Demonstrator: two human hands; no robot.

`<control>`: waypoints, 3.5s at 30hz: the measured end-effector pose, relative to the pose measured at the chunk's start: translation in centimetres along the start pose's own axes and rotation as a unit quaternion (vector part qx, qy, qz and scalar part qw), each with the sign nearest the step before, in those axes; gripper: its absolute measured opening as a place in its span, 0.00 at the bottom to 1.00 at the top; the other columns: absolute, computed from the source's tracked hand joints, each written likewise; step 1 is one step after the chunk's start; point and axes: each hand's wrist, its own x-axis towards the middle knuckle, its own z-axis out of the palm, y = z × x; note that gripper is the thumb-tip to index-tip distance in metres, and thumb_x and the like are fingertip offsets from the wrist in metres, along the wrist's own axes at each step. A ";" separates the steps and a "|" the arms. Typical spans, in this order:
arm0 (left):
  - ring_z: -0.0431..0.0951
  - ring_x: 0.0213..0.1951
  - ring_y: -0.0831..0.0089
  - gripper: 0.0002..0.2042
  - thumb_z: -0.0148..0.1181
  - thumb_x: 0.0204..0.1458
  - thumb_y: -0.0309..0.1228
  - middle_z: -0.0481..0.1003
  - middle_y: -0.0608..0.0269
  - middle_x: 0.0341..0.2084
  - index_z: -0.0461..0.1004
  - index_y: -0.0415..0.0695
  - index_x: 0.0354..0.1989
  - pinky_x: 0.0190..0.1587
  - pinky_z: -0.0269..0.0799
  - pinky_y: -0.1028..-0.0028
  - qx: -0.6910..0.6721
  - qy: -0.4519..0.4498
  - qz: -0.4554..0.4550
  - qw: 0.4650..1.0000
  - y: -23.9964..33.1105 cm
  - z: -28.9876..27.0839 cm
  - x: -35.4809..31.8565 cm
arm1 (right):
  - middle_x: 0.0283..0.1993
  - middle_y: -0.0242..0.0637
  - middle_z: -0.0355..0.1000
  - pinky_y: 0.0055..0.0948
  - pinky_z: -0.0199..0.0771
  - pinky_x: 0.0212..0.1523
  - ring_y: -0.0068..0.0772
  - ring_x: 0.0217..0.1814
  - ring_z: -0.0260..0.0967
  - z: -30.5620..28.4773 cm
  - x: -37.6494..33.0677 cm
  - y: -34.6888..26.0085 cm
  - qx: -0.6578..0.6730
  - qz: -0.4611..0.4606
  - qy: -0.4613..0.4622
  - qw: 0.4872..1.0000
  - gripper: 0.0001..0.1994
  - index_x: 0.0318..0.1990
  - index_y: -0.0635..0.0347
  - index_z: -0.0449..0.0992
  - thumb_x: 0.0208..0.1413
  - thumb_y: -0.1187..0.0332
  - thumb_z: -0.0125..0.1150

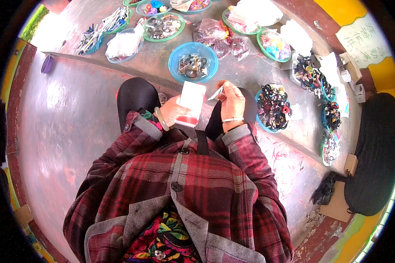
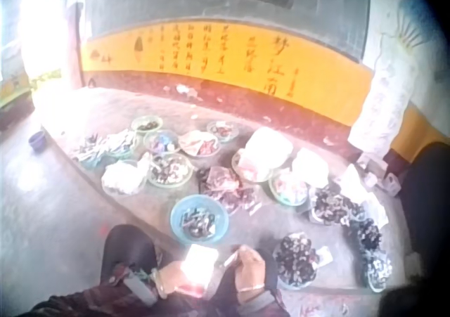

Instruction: The person sits on the floor and packs small hair accessories into clear plastic bags. They pick up items from bowls, place them into bags, and seal the bags one by one.

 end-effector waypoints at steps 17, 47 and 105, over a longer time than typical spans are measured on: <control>0.68 0.49 0.67 0.17 0.46 0.55 0.31 0.67 0.56 0.46 0.61 0.35 0.50 0.51 0.63 0.65 -0.148 0.014 0.123 0.981 -0.7 -0.2 1.4 | 0.34 0.38 0.73 0.21 0.67 0.41 0.25 0.36 0.69 1.3 -1.8 0.3 -0.123 0.173 -0.197 0.957 0.08 0.36 0.70 0.75 0.49 0.75 0.57; 0.74 0.35 0.75 0.13 0.44 0.55 0.36 0.75 0.56 0.35 0.69 0.40 0.40 0.36 0.66 0.79 -0.024 0.149 -0.019 0.988 -0.3 -1.1 1.3 | 0.28 0.34 0.74 0.20 0.66 0.33 0.18 0.29 0.67 -14.9 10.0 3.0 -0.480 -0.103 0.083 0.868 0.10 0.31 0.64 0.77 0.44 0.66 0.61; 0.72 0.31 0.81 0.08 0.55 0.51 0.30 0.75 0.63 0.29 0.73 0.39 0.35 0.32 0.64 0.82 0.115 0.118 0.063 0.984 -0.2 0.1 1.5 | 0.27 0.36 0.74 0.20 0.64 0.35 0.20 0.29 0.67 0.1 -0.1 1.0 -0.178 0.148 -0.169 0.958 0.04 0.27 0.66 0.76 0.43 0.75 0.61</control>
